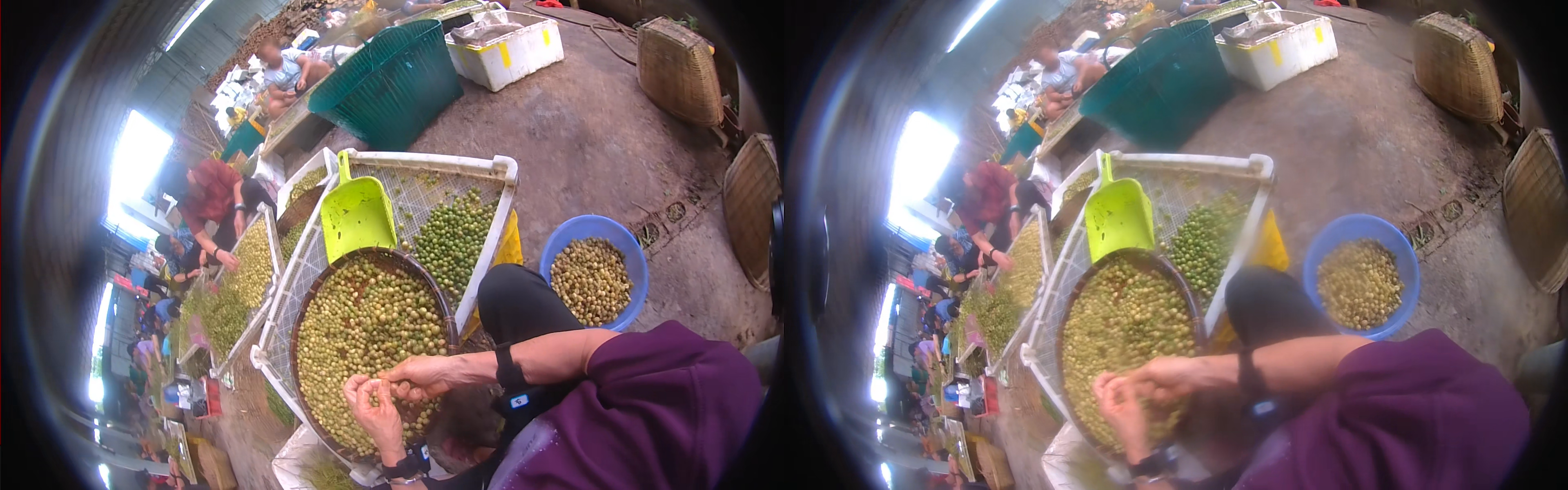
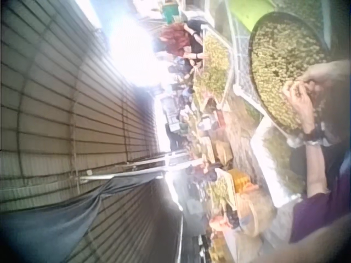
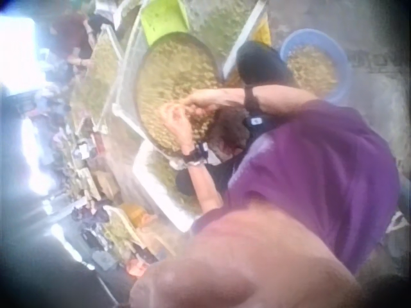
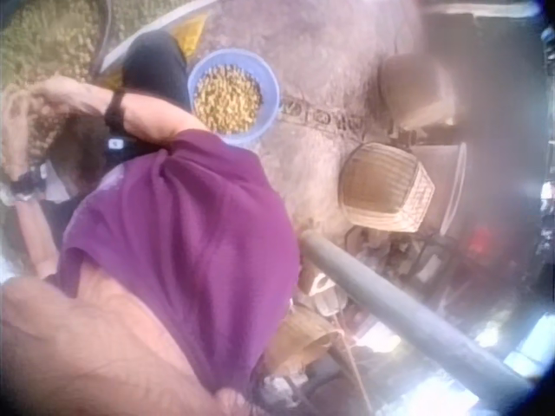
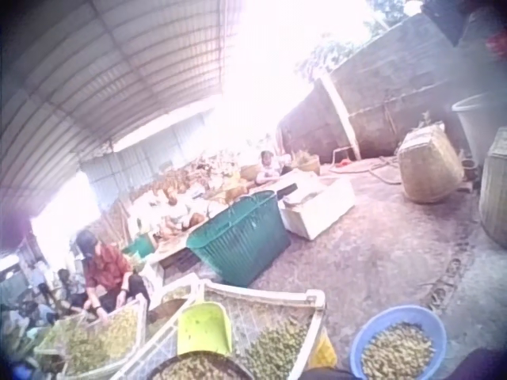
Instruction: Sorting and inspecting small green fruits from a tray into a blue bowl.
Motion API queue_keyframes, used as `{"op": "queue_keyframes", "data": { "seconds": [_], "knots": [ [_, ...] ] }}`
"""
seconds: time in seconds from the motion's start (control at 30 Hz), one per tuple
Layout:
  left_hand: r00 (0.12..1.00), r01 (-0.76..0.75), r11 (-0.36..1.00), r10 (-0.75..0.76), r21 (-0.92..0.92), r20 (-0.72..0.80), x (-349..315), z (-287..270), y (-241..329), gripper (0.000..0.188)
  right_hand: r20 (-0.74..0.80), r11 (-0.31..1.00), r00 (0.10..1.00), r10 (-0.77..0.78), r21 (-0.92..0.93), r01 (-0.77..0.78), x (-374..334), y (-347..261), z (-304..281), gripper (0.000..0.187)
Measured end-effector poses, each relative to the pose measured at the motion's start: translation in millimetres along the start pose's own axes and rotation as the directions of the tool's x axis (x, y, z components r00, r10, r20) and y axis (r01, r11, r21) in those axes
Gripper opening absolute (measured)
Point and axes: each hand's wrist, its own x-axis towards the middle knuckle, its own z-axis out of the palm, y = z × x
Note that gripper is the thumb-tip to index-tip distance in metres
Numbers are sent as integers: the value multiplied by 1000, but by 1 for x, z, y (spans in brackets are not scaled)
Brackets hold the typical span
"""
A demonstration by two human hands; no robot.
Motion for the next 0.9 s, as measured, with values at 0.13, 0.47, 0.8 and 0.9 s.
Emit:
{"op": "queue_keyframes", "data": {
  "seconds": [0.13, 0.47, 0.8, 0.9],
  "knots": [
    [1000, 12, 999, -13, 46, 15, -2, 2, 9, 9, -28, 999, 999, -25, 22, 25, 3, 0, -5, 19],
    [994, -23, 874, 74, 486, -85, -10, -70, -39, 6, -328, 882, 833, -446, -1, 472, -34, -62, -5, 12],
    [959, 237, 470, 26, 850, -281, -34, -186, -69, 34, -612, 595, 588, -529, 227, 771, -70, -100, -54, 14],
    [979, 148, 529, 39, 836, -198, -25, -213, -111, 11, -607, 556, 521, -600, 152, 817, -63, -99, -61, 10]
  ]
}}
